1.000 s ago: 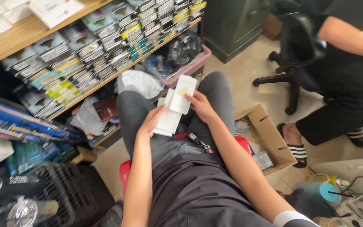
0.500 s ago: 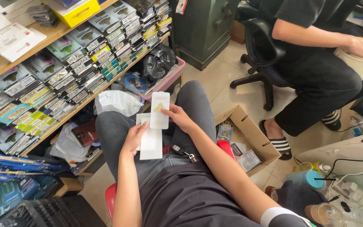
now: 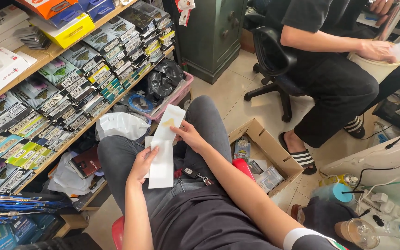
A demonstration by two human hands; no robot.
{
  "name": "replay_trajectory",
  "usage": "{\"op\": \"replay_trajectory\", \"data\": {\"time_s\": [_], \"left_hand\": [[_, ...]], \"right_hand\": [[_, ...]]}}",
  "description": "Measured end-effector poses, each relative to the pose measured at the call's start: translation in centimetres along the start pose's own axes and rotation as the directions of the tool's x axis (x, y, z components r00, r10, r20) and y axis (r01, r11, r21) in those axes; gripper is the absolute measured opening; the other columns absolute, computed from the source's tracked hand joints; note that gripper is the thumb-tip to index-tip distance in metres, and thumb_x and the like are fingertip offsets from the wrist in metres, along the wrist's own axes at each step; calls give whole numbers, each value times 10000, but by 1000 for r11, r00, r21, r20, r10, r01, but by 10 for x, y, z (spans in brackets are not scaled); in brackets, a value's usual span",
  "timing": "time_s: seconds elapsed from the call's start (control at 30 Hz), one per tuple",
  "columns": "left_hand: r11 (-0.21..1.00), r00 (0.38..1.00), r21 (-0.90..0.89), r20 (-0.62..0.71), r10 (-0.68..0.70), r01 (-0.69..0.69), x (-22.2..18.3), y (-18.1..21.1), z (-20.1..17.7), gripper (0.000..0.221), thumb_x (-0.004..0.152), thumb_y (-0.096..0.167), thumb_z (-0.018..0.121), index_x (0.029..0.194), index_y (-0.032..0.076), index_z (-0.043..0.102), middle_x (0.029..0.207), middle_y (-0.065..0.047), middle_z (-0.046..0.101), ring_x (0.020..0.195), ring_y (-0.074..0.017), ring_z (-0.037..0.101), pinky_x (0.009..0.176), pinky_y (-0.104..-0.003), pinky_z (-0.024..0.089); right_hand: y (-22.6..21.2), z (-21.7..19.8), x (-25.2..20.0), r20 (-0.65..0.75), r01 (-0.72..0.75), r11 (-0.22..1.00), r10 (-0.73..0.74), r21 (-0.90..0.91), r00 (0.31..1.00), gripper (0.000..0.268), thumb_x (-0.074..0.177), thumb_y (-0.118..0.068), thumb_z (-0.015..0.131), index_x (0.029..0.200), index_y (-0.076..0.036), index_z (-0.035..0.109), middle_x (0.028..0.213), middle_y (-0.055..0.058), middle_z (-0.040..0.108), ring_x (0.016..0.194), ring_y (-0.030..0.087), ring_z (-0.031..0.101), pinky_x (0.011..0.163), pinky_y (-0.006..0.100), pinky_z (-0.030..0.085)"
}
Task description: A person is peeling the protective film off a new screen protector while sitting at a repair station.
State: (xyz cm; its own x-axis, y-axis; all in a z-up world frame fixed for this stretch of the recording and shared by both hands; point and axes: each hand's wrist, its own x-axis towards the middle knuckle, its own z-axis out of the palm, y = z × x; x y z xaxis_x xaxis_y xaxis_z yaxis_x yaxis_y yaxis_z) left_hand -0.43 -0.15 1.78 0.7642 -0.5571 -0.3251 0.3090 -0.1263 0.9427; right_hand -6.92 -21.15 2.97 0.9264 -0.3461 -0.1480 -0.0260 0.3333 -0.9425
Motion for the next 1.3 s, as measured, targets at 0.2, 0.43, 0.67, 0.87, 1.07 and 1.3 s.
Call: {"op": "replay_trajectory", "data": {"time_s": [0.2,0.43,0.67,0.87,1.07,1.3], "left_hand": [[999,999,-18,-16,30,-30,0,2,1,325,977,373,713,1093,71,743,909,-116,760,754,-201,735,677,-390,634],[1000,1000,3,-6,-17,17,0,-1,-1,333,939,356,752,1131,84,748,908,-114,762,762,-215,747,690,-389,637],[999,999,45,-35,18,-16,8,-7,-2,377,950,389,753,1152,70,742,1006,-124,762,877,-212,735,766,-393,627],[977,998,212,-68,-6,20,-35,38,29,766,925,517,740,1401,-53,554,1524,-236,470,1491,-371,316,1211,-494,295],[967,996,254,-71,50,-30,-35,34,31,753,950,539,697,1388,-58,563,1506,-238,479,1498,-365,309,1228,-498,274],[967,996,236,1,93,-90,-4,7,8,523,1009,498,660,1290,57,688,1263,-132,695,1259,-238,600,1100,-451,438]], "right_hand": [[-3,2,0,-41,9,1000,-8,23,999,333,963,-289,763,1169,-54,646,839,70,732,705,109,673,724,264,587],[-3,-6,2,-103,14,991,0,132,995,335,992,-279,723,1207,-50,605,827,69,711,720,123,691,746,272,593],[-1,0,4,-107,54,997,-49,46,993,314,980,-260,733,1177,-40,627,858,79,724,704,111,682,698,253,596],[18,-13,18,-196,56,978,-16,201,980,254,963,-221,744,1119,-65,619,791,54,713,652,117,705,663,237,626],[16,-4,13,-126,72,996,-66,44,990,216,955,-184,751,1079,-44,643,774,79,718,625,127,712,611,228,635],[-6,5,-4,-70,26,999,-29,-36,997,249,966,-224,753,1114,-55,647,820,84,691,694,138,703,676,272,618]]}}
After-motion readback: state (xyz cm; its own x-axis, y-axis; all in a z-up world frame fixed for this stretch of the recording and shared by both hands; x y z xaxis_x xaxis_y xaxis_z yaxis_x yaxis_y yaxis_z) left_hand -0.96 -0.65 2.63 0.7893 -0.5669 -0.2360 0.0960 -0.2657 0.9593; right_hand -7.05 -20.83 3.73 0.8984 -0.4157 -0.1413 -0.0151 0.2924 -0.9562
